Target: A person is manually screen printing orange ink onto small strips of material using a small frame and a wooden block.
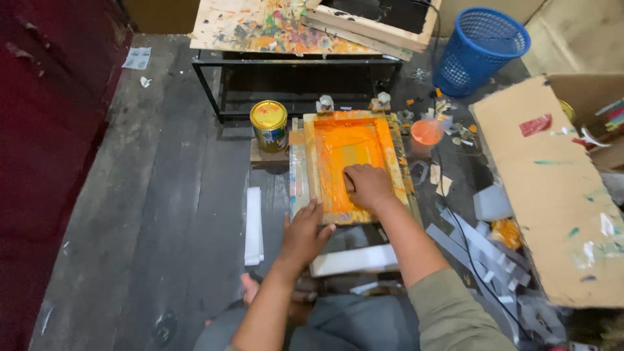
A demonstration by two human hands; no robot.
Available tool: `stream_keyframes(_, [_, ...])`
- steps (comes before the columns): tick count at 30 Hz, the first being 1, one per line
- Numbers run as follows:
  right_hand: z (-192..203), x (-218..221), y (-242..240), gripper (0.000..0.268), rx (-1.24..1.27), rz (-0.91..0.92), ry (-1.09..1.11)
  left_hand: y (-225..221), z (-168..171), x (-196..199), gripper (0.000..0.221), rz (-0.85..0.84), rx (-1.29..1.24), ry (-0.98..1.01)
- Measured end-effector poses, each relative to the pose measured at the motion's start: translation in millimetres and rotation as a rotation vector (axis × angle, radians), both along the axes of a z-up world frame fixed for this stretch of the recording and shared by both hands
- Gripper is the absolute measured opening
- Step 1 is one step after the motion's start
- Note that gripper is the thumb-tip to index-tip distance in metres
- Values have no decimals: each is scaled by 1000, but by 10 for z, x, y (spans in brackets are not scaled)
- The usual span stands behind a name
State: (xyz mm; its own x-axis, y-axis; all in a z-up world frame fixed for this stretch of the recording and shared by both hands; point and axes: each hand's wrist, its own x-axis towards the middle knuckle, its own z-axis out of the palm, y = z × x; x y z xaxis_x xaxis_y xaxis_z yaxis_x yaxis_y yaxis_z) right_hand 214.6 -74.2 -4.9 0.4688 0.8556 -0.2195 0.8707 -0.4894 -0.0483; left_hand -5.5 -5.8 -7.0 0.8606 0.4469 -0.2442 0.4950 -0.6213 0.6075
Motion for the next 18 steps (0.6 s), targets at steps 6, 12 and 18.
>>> stream_keyframes(6, [-226, -98, -129, 42, -130, -75, 180, -159, -101, -251, 60, 28, 20, -43])
stream_keyframes(12, [-247, -223, -218, 53, -180, -88, 206, -233, -90, -394, 57, 33, -20, -104])
stream_keyframes(18, [66, -184, -71, 41, -285, -40, 265, -210, -82, -304, 57, 56, -64, -83])
